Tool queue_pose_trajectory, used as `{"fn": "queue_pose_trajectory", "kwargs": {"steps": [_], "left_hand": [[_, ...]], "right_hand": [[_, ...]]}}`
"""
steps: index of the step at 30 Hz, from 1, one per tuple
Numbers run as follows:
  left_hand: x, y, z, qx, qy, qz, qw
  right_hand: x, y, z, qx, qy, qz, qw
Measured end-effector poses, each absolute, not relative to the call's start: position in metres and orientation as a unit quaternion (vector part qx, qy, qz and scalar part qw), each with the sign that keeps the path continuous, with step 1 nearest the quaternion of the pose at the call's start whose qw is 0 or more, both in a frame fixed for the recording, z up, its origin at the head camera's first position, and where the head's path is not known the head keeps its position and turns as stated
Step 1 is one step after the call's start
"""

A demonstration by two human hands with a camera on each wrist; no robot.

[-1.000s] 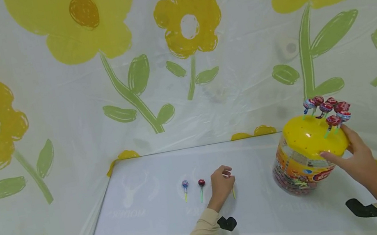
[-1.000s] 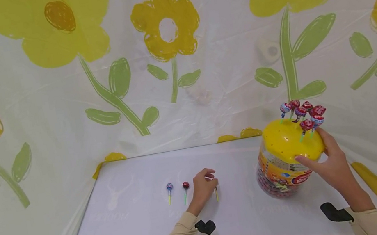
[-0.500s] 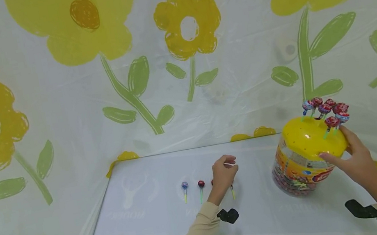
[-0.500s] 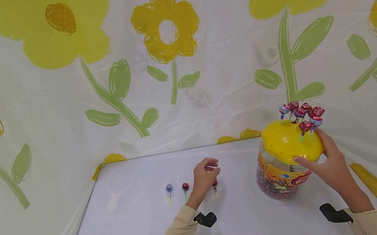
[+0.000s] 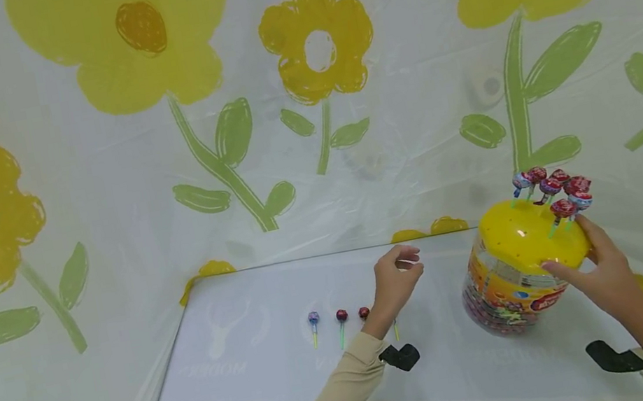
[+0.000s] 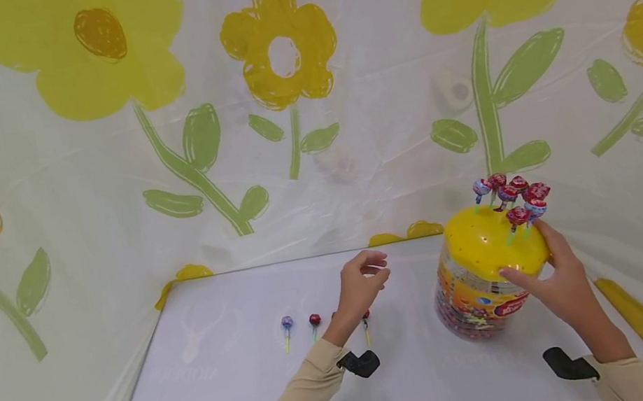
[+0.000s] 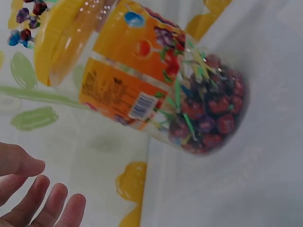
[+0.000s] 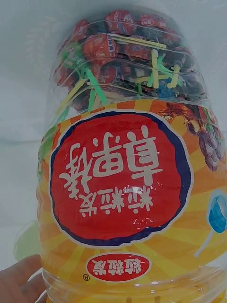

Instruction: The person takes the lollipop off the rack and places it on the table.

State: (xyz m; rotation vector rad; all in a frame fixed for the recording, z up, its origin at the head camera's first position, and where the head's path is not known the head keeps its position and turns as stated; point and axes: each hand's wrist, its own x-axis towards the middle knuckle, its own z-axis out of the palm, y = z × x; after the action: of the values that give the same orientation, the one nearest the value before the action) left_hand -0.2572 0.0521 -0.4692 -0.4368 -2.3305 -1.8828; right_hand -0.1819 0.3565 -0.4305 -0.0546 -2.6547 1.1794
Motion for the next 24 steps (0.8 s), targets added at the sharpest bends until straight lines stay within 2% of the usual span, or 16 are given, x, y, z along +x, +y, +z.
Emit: {"fn": "queue_pose_trajectory", "kwargs": {"steps": [24], "left_hand": [[-0.253,0.098,-0.414,-0.223,-0.717,-0.657,0.069]], "right_hand": [[-0.182,0.358,-0.433,-0.016,-0.909,0.4,0.119]]}}
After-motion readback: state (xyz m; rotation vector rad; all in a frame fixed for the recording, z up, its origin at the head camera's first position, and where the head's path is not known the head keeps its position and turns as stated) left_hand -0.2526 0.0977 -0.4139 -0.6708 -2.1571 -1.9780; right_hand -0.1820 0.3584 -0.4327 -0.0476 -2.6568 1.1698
